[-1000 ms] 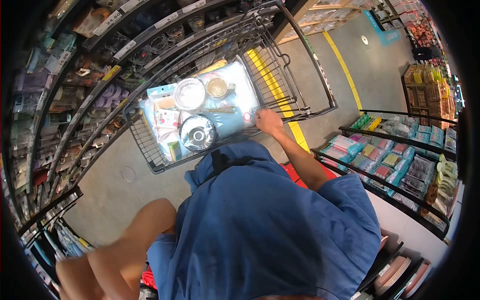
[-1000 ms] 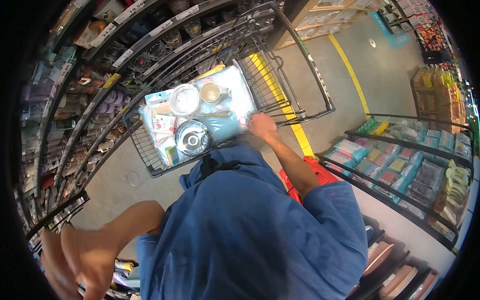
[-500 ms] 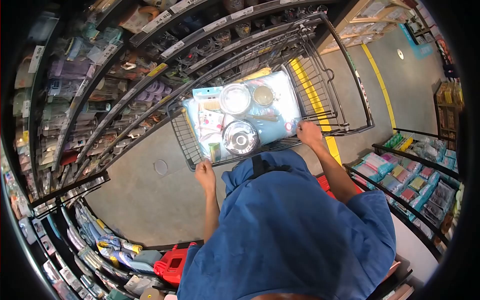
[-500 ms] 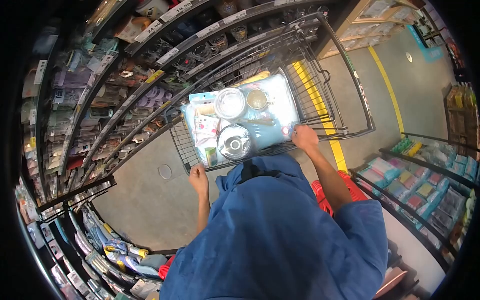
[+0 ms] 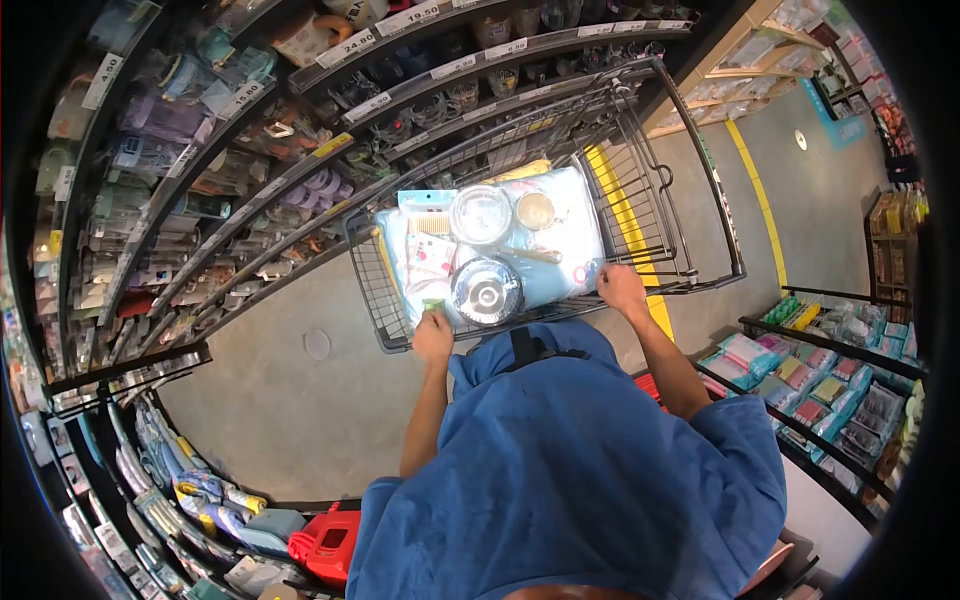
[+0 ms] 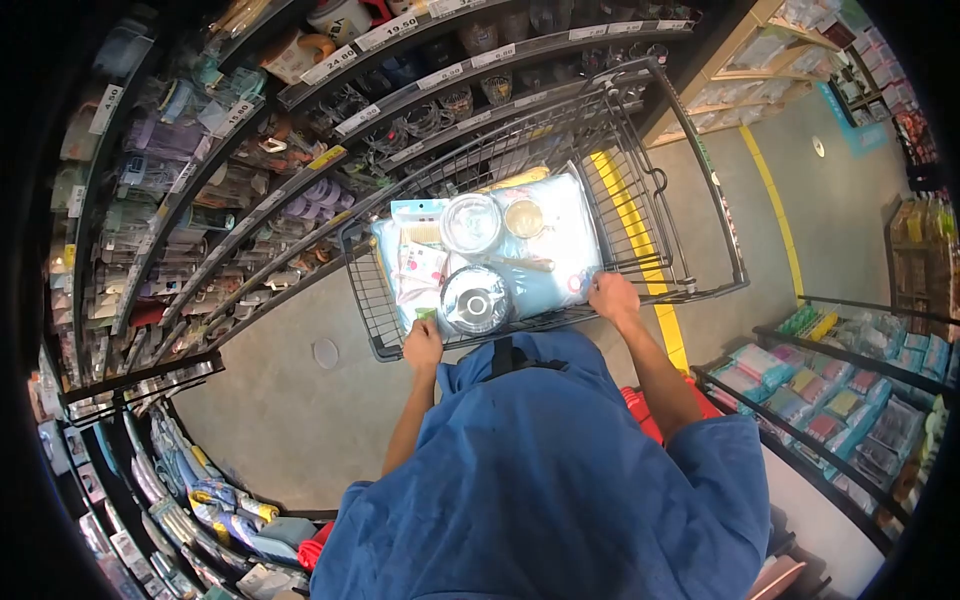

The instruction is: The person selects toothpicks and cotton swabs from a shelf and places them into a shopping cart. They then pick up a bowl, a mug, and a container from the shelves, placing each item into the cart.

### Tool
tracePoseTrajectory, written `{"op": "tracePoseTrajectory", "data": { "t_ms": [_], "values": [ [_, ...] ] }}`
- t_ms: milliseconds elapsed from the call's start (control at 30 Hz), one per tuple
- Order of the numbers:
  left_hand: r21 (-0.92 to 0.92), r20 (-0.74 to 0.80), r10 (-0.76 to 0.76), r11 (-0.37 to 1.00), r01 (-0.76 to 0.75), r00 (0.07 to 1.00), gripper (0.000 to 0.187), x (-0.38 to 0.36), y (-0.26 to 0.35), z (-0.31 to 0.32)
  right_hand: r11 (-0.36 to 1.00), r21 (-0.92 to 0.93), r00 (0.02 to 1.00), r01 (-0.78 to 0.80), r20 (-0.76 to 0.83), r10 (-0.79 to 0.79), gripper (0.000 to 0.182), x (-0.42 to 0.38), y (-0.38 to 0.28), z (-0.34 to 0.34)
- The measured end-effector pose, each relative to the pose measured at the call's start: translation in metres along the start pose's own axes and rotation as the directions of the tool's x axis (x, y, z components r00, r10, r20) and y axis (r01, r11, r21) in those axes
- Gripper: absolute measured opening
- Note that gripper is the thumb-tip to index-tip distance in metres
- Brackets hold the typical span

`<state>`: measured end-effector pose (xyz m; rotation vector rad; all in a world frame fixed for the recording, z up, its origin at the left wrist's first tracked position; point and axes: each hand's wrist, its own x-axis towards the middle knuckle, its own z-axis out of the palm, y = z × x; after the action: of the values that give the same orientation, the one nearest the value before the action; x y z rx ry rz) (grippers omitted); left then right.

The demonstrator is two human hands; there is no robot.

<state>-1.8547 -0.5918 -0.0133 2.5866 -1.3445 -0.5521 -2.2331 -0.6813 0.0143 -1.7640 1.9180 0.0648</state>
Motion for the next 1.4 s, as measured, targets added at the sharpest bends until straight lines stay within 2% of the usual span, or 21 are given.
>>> {"op": "tracePoseTrajectory", "data": {
  "t_ms": [133,200,300,433,500,633,733,800,867,900,933,1000,1033,1067,1133,1167,1233,1267,1333,1367,1400],
  "values": [
    [-0.088,-0.038,-0.024,0.996,0.021,0.999,0.035,0.008,0.000,0.001,1.000,0.002,1.000,0.005,-0.005,-0.005,0.020,0.000,-0.003,-0.005],
    [-0.101,-0.073,-0.021,0.995,0.013,0.997,0.033,0.006,0.002,0.001,1.000,-0.016,0.996,-0.026,0.083,0.028,0.025,0.000,-0.005,-0.010],
    [-0.166,-0.139,-0.049,0.986,0.025,0.989,0.032,0.005,0.002,0.004,0.999,-0.004,0.997,-0.036,0.068,0.036,0.025,0.000,-0.007,-0.011],
    [-0.152,-0.154,-0.052,0.988,0.028,0.987,0.032,0.004,0.003,0.005,0.999,-0.014,0.997,-0.045,0.062,0.046,0.025,-0.001,-0.006,-0.010],
    [-0.128,-0.093,-0.051,0.991,0.039,0.994,0.032,0.005,0.002,0.004,0.999,-0.006,0.998,-0.042,0.055,0.042,0.026,-0.001,-0.005,-0.009],
    [-0.086,-0.080,-0.018,0.996,0.012,0.997,0.034,0.007,0.000,0.004,0.999,-0.008,0.998,-0.048,0.045,0.048,0.027,0.003,-0.001,-0.003],
    [-0.177,-0.150,-0.042,0.984,0.015,0.988,0.027,0.008,0.002,0.003,0.998,-0.039,0.991,-0.049,0.122,0.054,0.033,0.004,0.000,-0.003],
    [-0.520,-0.282,-0.041,0.846,-0.117,0.958,0.016,0.014,0.017,-0.006,0.999,0.010,0.992,-0.039,0.123,0.038,0.035,0.012,-0.001,-0.002],
    [-0.548,-0.274,-0.018,0.825,-0.140,0.962,0.011,0.021,0.042,-0.019,0.996,0.088,0.985,-0.031,0.172,0.015,0.039,0.018,0.000,0.004],
    [-0.544,-0.292,0.133,0.792,-0.279,0.947,0.013,0.029,0.054,-0.022,0.994,0.100,0.984,0.054,0.162,-0.070,0.048,0.026,-0.002,0.009],
    [-0.536,-0.309,0.280,0.738,-0.410,0.909,0.015,0.036,0.067,-0.025,0.993,0.102,0.986,0.066,0.148,-0.081,0.048,0.031,-0.007,0.011],
    [-0.452,-0.257,0.453,0.724,-0.521,0.854,0.019,0.046,0.098,-0.031,0.991,0.108,0.995,0.076,0.052,-0.082,0.063,0.040,-0.026,0.014],
    [-0.348,-0.273,0.576,0.687,-0.638,0.770,0.024,0.050,0.116,-0.038,0.994,0.093,0.992,0.049,0.109,-0.059,0.074,0.047,-0.035,0.014],
    [-0.300,-0.212,0.630,0.686,-0.663,0.747,0.030,0.054,0.129,-0.036,0.994,0.095,0.993,0.060,0.097,-0.069,0.074,0.052,-0.043,0.015],
    [-0.171,-0.026,0.648,0.748,-0.642,0.762,0.035,0.058,0.149,-0.031,0.995,0.055,0.987,0.088,0.128,-0.094,0.073,0.056,-0.056,0.020],
    [-0.165,-0.040,0.653,0.743,-0.649,0.757,0.035,0.059,0.156,-0.026,0.991,0.069,0.987,0.119,0.105,-0.125,0.067,0.057,-0.059,0.027],
    [0.113,0.192,0.572,0.794,-0.597,0.797,0.037,0.060,0.162,-0.017,0.988,0.049,0.982,0.145,0.119,-0.150,0.060,0.056,-0.060,0.038],
    [0.117,0.182,0.581,0.788,-0.604,0.793,0.037,0.062,0.164,-0.014,0.986,0.026,0.975,0.164,0.148,-0.166,0.053,0.057,-0.061,0.042],
    [0.151,0.321,0.483,0.823,-0.547,0.815,0.032,0.064,0.164,-0.007,0.988,0.054,0.981,0.148,0.119,-0.153,0.045,0.058,-0.061,0.049],
    [0.142,0.289,0.529,0.800,-0.582,0.798,0.022,0.066,0.161,-0.004,0.988,0.080,0.985,0.133,0.104,-0.141,0.037,0.058,-0.060,0.052],
    [0.145,0.286,0.536,0.795,-0.588,0.795,0.022,0.069,0.159,-0.002,0.988,0.083,0.986,0.131,0.096,-0.139,0.037,0.057,-0.058,0.055]
  ]
}}
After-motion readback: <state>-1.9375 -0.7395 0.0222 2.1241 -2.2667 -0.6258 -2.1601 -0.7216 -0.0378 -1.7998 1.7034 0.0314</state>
